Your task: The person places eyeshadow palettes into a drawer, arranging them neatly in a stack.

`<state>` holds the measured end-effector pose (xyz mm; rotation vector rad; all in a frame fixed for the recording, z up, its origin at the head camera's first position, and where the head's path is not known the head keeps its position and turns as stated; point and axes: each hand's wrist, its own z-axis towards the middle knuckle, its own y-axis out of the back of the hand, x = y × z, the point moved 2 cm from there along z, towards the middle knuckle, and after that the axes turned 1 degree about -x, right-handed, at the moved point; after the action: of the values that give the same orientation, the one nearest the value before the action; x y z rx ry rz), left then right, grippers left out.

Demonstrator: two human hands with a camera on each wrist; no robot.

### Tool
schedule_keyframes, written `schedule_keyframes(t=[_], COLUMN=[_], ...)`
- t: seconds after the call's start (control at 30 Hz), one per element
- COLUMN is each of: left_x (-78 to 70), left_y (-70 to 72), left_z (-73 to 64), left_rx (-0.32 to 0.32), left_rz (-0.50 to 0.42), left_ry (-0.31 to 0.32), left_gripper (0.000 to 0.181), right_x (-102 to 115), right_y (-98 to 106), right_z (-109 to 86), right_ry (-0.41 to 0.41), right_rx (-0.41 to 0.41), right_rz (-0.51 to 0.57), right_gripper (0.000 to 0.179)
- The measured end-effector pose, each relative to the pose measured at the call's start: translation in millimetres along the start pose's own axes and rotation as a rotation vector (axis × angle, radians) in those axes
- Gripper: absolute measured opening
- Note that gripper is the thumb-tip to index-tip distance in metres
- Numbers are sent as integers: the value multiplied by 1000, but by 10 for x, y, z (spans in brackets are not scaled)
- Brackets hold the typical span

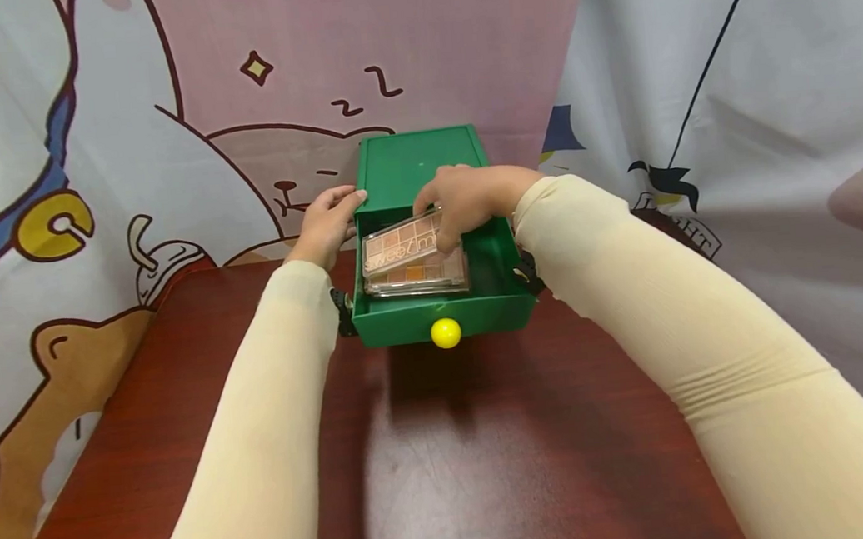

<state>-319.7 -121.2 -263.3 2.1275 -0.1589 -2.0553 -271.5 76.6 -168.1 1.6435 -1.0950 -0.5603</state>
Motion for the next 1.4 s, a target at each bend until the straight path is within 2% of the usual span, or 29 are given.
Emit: schedule_keyframes(t=[0.2, 0.37, 0.53, 0.77, 0.93, 1.1, 1.23, 1.4], left_x=[7, 19, 40, 77, 100, 86, 45, 21], left_y=[-20, -38, -51, -33, -27, -17, -11, -15], left_z=[8, 7, 7, 8, 4, -7, -6, 14], left_rx=[-5, -6, -5, -9, -15, -23, -33, -34], left_rz=[4, 1, -3, -4, -6, 5, 15, 22], left_ry=[-5, 1, 0, 7, 16, 16, 10, 10], left_gripper=[51, 52, 51, 52, 51, 51, 51, 52], right_x=[12, -58, -217, -599, -952, -1417, -1792, -2167], right_y=[-39, -31, 27, -30, -221, -521, -783, -1131], right_z=[32, 20, -35, -181, -330, -458, -488, -559], right_ry=[-12, 7, 37, 93, 55, -20, -110, -227], right_rx=[65, 89, -9, -215, -373, -438, -476, -493], right_rz=[8, 110, 344, 704, 906, 1032, 1016, 926], right_gripper=[70, 71, 70, 66, 63, 66, 72, 83])
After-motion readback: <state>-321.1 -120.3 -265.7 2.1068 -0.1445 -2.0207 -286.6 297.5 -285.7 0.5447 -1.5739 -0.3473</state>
